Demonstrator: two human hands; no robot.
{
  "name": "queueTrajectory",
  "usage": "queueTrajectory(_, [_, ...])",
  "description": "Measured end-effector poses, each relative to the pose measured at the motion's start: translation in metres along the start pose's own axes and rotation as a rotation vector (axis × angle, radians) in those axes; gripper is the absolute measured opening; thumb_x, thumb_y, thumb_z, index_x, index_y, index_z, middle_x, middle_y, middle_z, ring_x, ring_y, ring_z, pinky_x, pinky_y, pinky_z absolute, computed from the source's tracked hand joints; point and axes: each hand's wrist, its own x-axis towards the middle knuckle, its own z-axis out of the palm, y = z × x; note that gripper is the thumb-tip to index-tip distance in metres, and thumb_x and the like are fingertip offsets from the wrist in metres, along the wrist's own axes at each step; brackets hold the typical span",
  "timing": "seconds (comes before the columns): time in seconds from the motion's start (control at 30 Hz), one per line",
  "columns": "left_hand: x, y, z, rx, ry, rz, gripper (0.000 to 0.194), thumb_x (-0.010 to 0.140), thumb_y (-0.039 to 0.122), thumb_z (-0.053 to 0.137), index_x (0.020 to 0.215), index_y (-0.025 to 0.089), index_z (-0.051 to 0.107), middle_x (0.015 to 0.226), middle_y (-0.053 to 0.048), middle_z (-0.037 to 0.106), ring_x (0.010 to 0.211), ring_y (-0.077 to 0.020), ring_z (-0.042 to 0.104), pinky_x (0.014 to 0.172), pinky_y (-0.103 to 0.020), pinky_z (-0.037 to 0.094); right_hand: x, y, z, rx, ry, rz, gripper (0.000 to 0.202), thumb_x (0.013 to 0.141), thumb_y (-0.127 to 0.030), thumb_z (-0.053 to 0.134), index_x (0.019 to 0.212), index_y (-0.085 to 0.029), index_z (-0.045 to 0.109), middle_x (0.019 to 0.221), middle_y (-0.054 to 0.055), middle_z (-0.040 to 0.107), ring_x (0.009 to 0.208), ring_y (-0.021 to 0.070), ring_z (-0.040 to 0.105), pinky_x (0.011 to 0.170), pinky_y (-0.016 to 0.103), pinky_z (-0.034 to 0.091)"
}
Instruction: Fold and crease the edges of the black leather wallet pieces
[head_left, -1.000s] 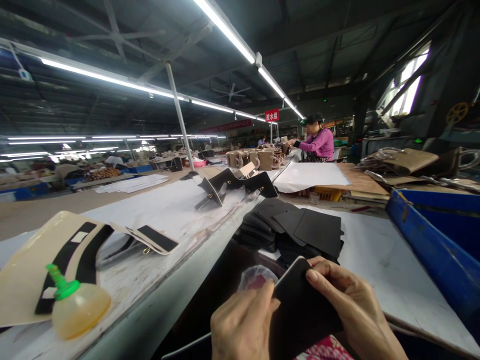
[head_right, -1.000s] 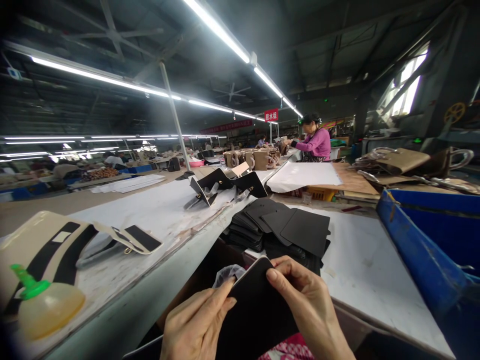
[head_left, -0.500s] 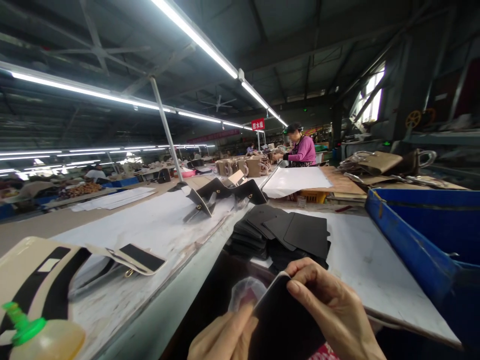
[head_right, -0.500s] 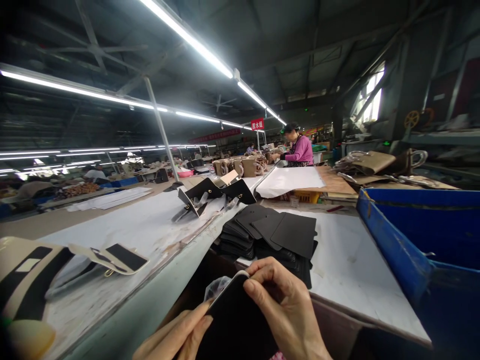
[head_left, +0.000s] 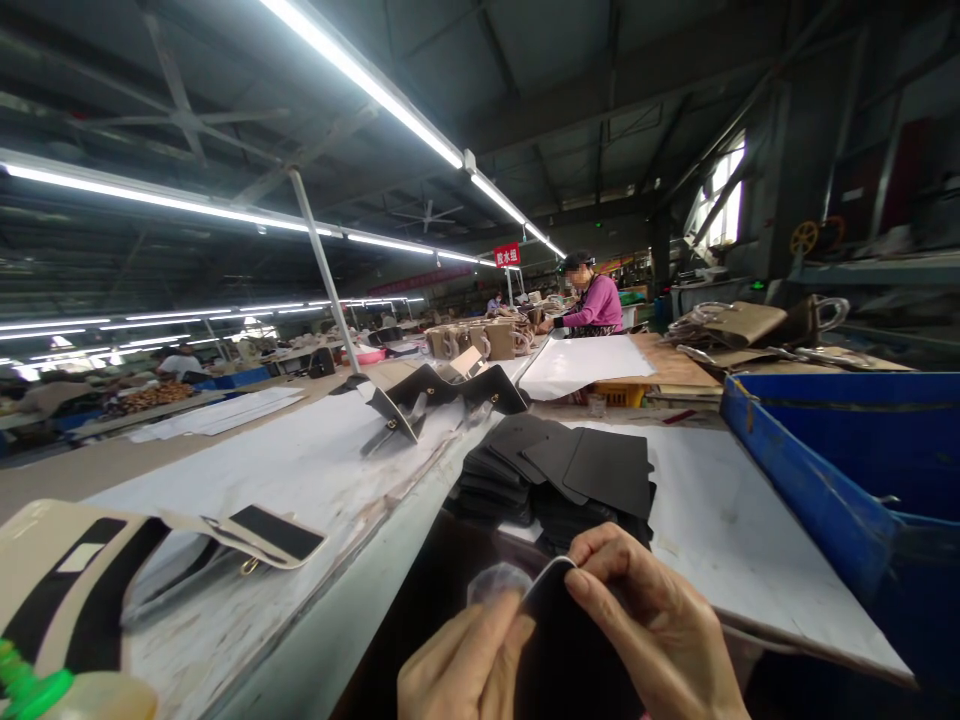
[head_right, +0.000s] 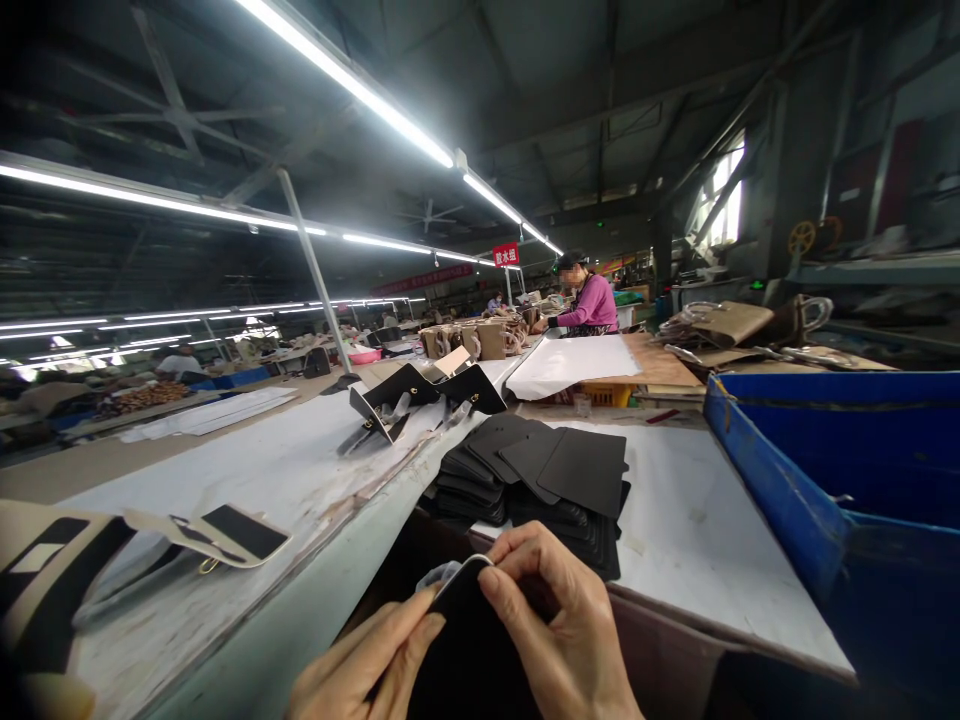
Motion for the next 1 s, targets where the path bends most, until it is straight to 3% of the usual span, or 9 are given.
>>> queueTrajectory(0.2, [0.018,0.019,0.021,-0.092,-0.016,-0.11,0.02,0.094,0.009,0.055,0.102,0.023,0.066,0.076,0.003,0.067,0.067,-0.0071,0.063,0.068,-0.015,0.046,-0.005,0.006,0.0,-0.088,-0.006,-0.147,0.025,0.091,-0.03,0.066,0.07,-0.02,0.058,0.081,0.002,0.063,0.073,0.0127,0.06,0.065,0.019,0.047])
queueTrajectory(0.3, [0.03,0.018,0.013,-0.16,-0.08,-0.228,0.016,0.096,0.017,0.052,0.086,0.022,0.064,0.067,0.005,0.058,0.06,-0.0065,0.055,0.062,-0.016,0.041,0.0,0.005,-0.017,-0.059,-0.198,-0.149,0.022,0.095,-0.035,0.061,0.078,-0.021,0.064,0.088,0.003,0.065,0.075,0.0124,0.063,0.066,0.018,0.05])
queueTrajectory(0.4, [0.045,0.006,-0.003,-0.371,-0.214,-0.343,0.023,0.097,0.029,0.054,0.077,0.021,0.063,0.065,0.004,0.054,0.061,-0.0077,0.051,0.06,-0.018,0.04,0.014,0.0,-0.036,-0.087,-0.37,-0.134,0.027,0.099,-0.046,0.052,0.101,-0.027,0.071,0.111,0.008,0.066,0.103,0.0199,0.064,0.083,0.025,0.054])
queueTrajectory(0.5, [0.057,-0.002,-0.008,-0.74,-0.308,-0.3,0.03,0.097,0.038,0.054,0.073,0.02,0.061,0.063,0.001,0.051,0.063,-0.0113,0.051,0.061,-0.024,0.043,0.03,-0.008,-0.036,-0.201,-0.473,-0.179,0.027,0.097,-0.044,0.056,0.119,-0.031,0.067,0.128,0.007,0.061,0.123,0.0226,0.056,0.101,0.032,0.048])
queueTrajectory(0.7, [0.062,0.005,0.002,-1.024,-0.23,-0.235,0.046,0.088,0.055,0.061,0.056,0.023,0.056,0.04,0.001,0.047,0.056,-0.0155,0.054,0.066,-0.032,0.054,0.036,-0.01,-0.003,-0.078,-0.84,0.058,0.007,0.088,-0.023,0.066,0.08,-0.023,0.065,0.081,-0.002,0.061,0.078,0.0153,0.057,0.076,0.023,0.05])
queueTrajectory(0.8, [0.056,-0.001,-0.02,-1.041,-0.273,-0.382,0.027,0.088,0.05,0.065,0.08,0.026,0.075,0.078,-0.004,0.076,0.084,-0.0198,0.069,0.083,-0.036,0.058,0.033,-0.003,-0.007,-0.028,-0.759,0.194,0.016,0.088,-0.029,0.066,0.076,-0.019,0.059,0.073,-0.003,0.055,0.069,0.0129,0.051,0.062,0.021,0.043])
queueTrajectory(0.87, [0.05,-0.008,-0.041,-1.085,-0.351,-0.62,0.045,0.084,0.06,0.065,0.111,0.026,0.074,0.126,-0.008,0.069,0.113,-0.0269,0.067,0.096,-0.039,0.055,0.035,0.0,-0.014,-0.175,-0.637,0.131,0.018,0.087,-0.027,0.065,0.073,-0.019,0.056,0.071,-0.003,0.054,0.066,0.0122,0.049,0.058,0.021,0.039])
queueTrajectory(0.93, [0.043,-0.014,-0.057,-1.078,-0.429,-0.77,0.076,0.069,0.076,0.068,0.124,0.024,0.069,0.138,-0.011,0.061,0.121,-0.0332,0.062,0.097,-0.039,0.055,0.039,0.002,-0.02,-0.356,-0.564,-0.017,0.018,0.088,-0.021,0.063,0.071,-0.019,0.056,0.071,-0.002,0.056,0.065,0.0124,0.05,0.056,0.021,0.038])
queueTrajectory(1.0, [0.035,-0.018,-0.062,-0.922,-0.436,-0.769,0.081,0.062,0.076,0.073,0.124,0.024,0.068,0.132,-0.01,0.065,0.12,-0.0321,0.063,0.097,-0.035,0.055,0.043,0.004,-0.021,-0.502,-0.536,-0.184,0.017,0.089,-0.019,0.061,0.073,-0.019,0.058,0.073,-0.001,0.059,0.065,0.0133,0.054,0.058,0.023,0.039])
